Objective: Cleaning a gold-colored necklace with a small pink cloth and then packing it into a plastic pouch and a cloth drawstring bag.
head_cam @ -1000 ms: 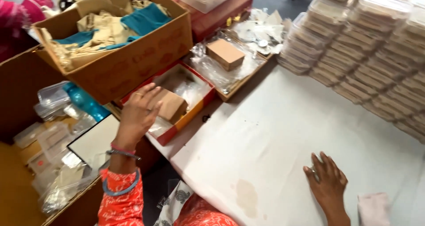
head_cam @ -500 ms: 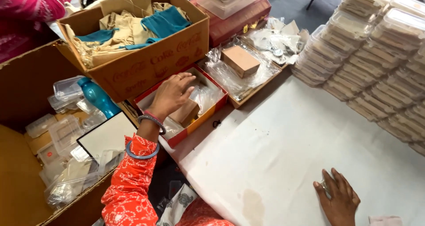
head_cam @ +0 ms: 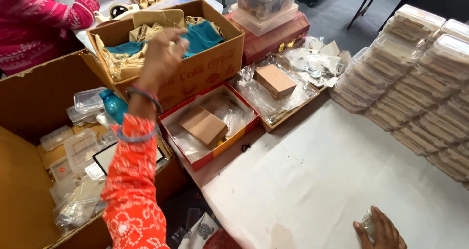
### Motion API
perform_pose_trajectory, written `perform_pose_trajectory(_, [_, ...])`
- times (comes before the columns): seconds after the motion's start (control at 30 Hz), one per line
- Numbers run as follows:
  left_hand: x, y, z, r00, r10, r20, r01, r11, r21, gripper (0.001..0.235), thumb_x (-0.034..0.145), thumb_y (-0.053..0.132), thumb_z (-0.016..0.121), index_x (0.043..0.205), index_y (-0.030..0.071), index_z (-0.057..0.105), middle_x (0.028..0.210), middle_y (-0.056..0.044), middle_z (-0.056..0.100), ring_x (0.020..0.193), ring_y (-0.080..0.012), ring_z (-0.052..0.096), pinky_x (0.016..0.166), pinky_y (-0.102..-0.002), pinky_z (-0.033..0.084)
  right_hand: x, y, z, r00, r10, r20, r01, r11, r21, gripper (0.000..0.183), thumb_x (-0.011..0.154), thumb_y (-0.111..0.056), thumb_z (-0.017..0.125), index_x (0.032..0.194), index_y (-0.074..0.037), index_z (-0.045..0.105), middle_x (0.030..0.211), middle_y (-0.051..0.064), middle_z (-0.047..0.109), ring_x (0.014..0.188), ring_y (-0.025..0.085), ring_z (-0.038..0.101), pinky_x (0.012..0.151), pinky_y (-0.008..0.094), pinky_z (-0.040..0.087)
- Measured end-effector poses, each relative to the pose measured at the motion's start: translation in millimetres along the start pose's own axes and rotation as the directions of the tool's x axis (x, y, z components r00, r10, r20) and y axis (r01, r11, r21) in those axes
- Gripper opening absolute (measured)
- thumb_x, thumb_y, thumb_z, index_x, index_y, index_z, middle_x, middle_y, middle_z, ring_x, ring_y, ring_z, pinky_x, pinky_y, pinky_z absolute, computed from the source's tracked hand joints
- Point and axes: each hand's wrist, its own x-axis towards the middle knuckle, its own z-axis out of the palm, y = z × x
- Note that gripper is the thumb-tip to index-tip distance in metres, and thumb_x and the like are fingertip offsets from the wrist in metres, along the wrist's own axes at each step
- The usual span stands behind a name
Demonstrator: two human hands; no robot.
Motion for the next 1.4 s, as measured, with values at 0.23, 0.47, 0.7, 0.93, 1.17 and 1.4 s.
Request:
perform_pose_trajectory(0.23, [69, -101, -16, 0.845, -0.53, 0.078, 0.52, 0.846, 0.114, 0.036, 0.103, 0.025, 0.061, 0.135, 0.011, 0.064, 0.128, -0.01, 0.069, 0.112, -0.0203, 0.068, 0.098, -0.036, 0.055, 1, 14, 10, 0.978, -0.194, -0.079, 0.191, 0.981, -0.04, 0.06, 0.074, -0.043, 0.081, 0.126, -0.018, 0.064, 0.128, 0.019, 0.068, 0.124, 0.033, 0.066, 0.108, 0.047, 0.052])
perform_pose_trajectory(0.47, [87, -130, -11, 0.682, -0.711, 0.171, 0.593, 0.674, 0.44, 0.044, 0.1, 0.009, 0.054, 0.143, 0.009, 0.059, 0.144, -0.015, 0.059, 0.129, -0.0279, 0.061, 0.109, -0.045, 0.048, 12, 78, 71, 0.811, -0.509, -0.288, 0.513, 0.856, -0.067, 0.052, 0.074, -0.039, 0.082, 0.115, -0.011, 0.068, 0.102, 0.034, 0.07, 0.097, 0.051, 0.071, 0.086, 0.061, 0.06])
perform_pose_trajectory(0.7, [107, -169, 30, 0.666, -0.706, 0.241, 0.504, 0.664, 0.553, 0.055, 0.091, 0.0, 0.052, 0.145, 0.009, 0.059, 0.151, -0.021, 0.053, 0.137, -0.0369, 0.053, 0.113, -0.047, 0.043, 0, 149, 141, 0.959, -0.242, -0.144, 0.253, 0.966, 0.061, 0.088, 0.071, -0.05, 0.08, 0.119, 0.02, 0.058, 0.097, 0.036, 0.067, 0.098, 0.052, 0.071, 0.085, 0.055, 0.061])
perform_pose_trajectory(0.93, [109, -200, 58, 0.749, -0.634, 0.195, 0.478, 0.72, 0.503, 0.045, 0.085, 0.011, 0.068, 0.128, 0.0, 0.065, 0.137, -0.026, 0.057, 0.127, -0.041, 0.055, 0.103, -0.047, 0.046, 6, 127, 119, 0.964, -0.247, -0.096, 0.253, 0.966, 0.054, 0.089, 0.069, -0.052, 0.081, 0.116, 0.021, 0.06, 0.098, 0.035, 0.068, 0.098, 0.05, 0.072, 0.09, 0.055, 0.062])
perform_pose_trajectory(1.17, [97, -147, 30, 0.775, -0.629, 0.053, 0.583, 0.745, 0.325, 0.017, 0.087, 0.015, 0.077, 0.104, 0.014, 0.08, 0.11, -0.01, 0.077, 0.098, -0.0236, 0.071, 0.093, -0.041, 0.053, 8, 102, 95, 0.9, -0.397, -0.18, 0.396, 0.917, -0.046, 0.053, 0.074, -0.046, 0.082, 0.111, -0.01, 0.067, 0.098, 0.029, 0.07, 0.098, 0.046, 0.073, 0.086, 0.054, 0.062])
perform_pose_trajectory(1.4, [94, -166, 16, 0.792, -0.558, -0.247, 0.609, 0.754, 0.246, 0.013, 0.091, 0.01, 0.073, 0.1, 0.016, 0.08, 0.102, -0.006, 0.076, 0.089, -0.0172, 0.077, 0.079, -0.033, 0.059, 20, 77, 60, 0.771, -0.594, -0.232, 0.591, 0.802, -0.089, 0.031, 0.074, -0.042, 0.081, 0.104, -0.041, 0.07, 0.098, 0.028, 0.072, 0.095, 0.047, 0.073, 0.082, 0.06, 0.061])
